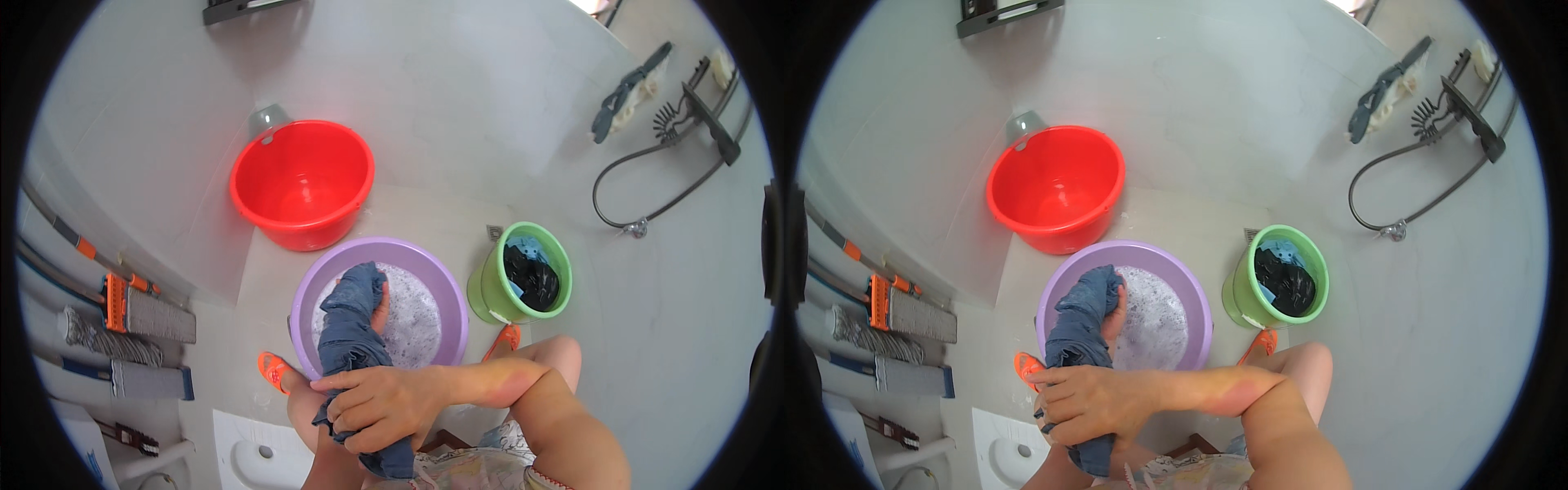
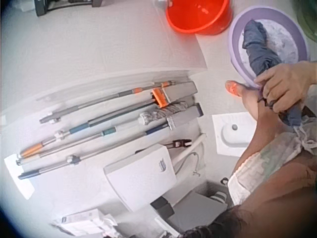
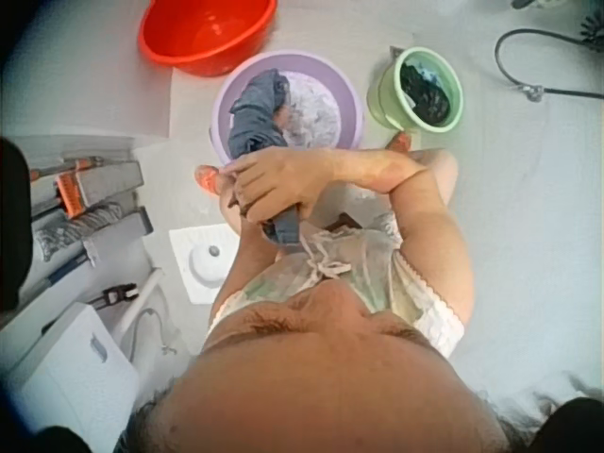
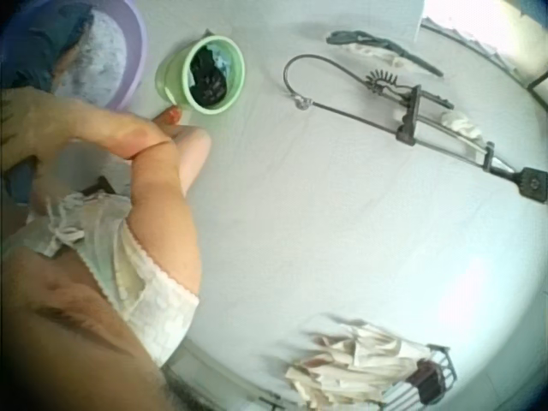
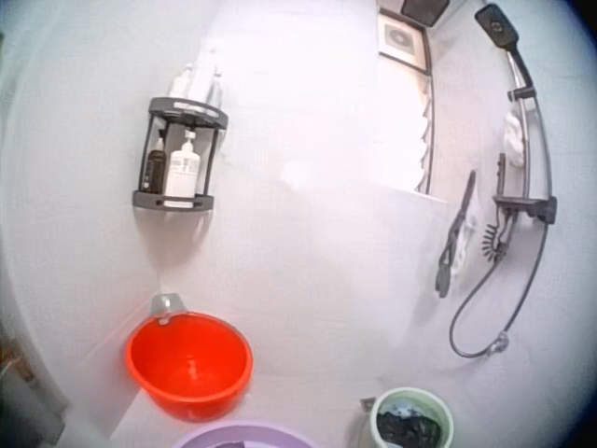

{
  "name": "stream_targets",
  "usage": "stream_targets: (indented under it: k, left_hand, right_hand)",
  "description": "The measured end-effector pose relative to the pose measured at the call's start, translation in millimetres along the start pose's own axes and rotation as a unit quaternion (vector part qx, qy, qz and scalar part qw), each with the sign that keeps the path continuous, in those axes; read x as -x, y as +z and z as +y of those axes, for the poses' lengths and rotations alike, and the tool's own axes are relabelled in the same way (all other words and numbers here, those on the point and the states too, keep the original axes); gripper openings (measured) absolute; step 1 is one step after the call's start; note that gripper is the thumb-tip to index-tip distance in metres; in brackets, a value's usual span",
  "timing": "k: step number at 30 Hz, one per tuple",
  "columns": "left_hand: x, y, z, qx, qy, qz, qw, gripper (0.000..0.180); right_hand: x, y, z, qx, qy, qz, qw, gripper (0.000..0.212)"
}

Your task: The person hand-washes several garments in a purple basin filled with soapy water. They scrub and rinse a black garment, then a blue garment, and finally a dark garment, transferring each to a green bucket after washing.

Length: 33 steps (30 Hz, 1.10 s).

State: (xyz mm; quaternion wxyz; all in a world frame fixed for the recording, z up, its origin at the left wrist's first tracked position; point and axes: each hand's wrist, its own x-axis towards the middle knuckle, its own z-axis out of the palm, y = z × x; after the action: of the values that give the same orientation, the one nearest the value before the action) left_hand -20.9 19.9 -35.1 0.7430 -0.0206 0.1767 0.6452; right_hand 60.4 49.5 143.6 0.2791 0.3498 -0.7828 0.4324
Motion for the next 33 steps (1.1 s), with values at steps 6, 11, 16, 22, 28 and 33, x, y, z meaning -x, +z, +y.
stream_targets:
  k: [6, 11, 16, 22, 28, 33]
  left_hand:
    - [-1.6, -8.0, 3.0, 0.01, 0.037, -0.004, 0.999, 0.069]
    - [-10.6, -16.1, 8.3, 0.034, 0.088, -0.018, 0.995, 0.067]
    - [-26.6, -16.0, 19.9, 0.074, 0.16, -0.047, 0.983, 0.065]
    - [-53.6, 0.0, 59.7, 0.178, 0.31, -0.079, 0.931, 0.062]
    - [-53.4, 14.4, 36.0, 0.238, 0.245, -0.207, 0.917, 0.072]
    - [-50.7, 14.9, 31.9, 0.133, 0.277, -0.184, 0.934, 0.067]
  right_hand:
    - [-0.7, -1.3, 5.1, -0.008, -0.004, 0.042, 0.999, 0.028]
    - [-3.3, -1.6, 7.8, 0.001, -0.015, 0.114, 0.993, 0.052]
    - [9.2, -18.9, -1.5, -0.031, 0.069, 0.2, 0.977, 0.023]
    - [49.2, -46.2, -12.5, -0.068, 0.037, 0.526, 0.847, 0.032]
    - [71.5, -43.1, -24.3, -0.125, 0.016, 0.612, 0.781, 0.036]
    - [76.6, -28.3, -34.2, -0.109, 0.042, 0.605, 0.787, 0.04]
